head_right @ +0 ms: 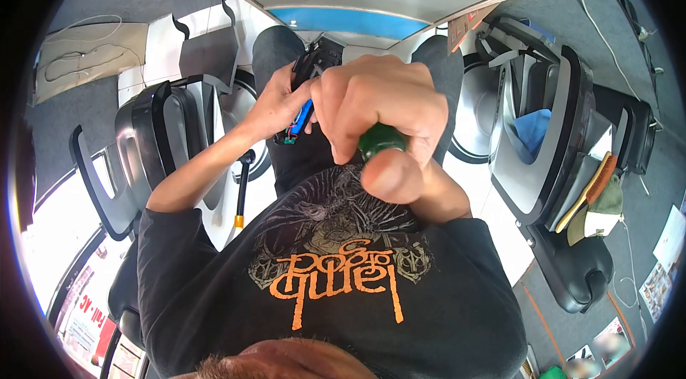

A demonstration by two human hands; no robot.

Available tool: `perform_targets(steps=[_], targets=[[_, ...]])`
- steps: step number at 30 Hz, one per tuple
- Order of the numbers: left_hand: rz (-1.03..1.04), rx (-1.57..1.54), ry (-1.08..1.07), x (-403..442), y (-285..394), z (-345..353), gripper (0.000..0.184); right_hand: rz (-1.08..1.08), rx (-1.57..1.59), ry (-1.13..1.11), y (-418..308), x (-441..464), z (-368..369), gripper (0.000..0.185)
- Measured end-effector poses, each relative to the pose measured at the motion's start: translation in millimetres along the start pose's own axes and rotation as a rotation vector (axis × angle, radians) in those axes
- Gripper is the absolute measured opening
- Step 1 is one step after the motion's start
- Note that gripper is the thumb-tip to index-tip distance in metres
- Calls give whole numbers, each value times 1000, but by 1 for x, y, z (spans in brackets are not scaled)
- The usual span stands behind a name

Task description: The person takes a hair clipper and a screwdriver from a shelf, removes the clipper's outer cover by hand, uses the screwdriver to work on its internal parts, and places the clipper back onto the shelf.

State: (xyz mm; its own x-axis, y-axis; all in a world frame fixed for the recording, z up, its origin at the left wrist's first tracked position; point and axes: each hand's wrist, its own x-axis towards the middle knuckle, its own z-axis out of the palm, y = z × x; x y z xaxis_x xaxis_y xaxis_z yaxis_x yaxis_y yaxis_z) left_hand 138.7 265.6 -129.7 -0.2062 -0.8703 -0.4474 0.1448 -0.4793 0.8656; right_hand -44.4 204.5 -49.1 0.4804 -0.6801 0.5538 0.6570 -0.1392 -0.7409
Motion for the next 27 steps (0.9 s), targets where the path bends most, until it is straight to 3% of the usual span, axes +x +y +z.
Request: perform_targets(steps=[4,7,10,11,14,18,20,27], targets=[[-31,-28,48,1,-2,0,37,52,28,147,2,-3,5,55],[-66,-12,97,1,3,0,37,-144,-300,300,21,11,-4,45],[-84,-47,140,3,2,0,39,-117,-429,368,20,11,-9,37],[-84,-56,155,3,0,-1,39,-75,-406,322,14,8,-16,32],[-78,-58,230,6,-3,-2,40,140,-775,314,-5,5,-22,20],[-47,-59,313,8,-6,-2,42,278,-1066,334,-14,8,-19,21],[-49,-64,321,10,-9,-4,44,246,-1203,315,-16,12,-17,21],[-41,-63,297,9,-8,-4,47,214,-1148,287,-13,6,-28,35]])
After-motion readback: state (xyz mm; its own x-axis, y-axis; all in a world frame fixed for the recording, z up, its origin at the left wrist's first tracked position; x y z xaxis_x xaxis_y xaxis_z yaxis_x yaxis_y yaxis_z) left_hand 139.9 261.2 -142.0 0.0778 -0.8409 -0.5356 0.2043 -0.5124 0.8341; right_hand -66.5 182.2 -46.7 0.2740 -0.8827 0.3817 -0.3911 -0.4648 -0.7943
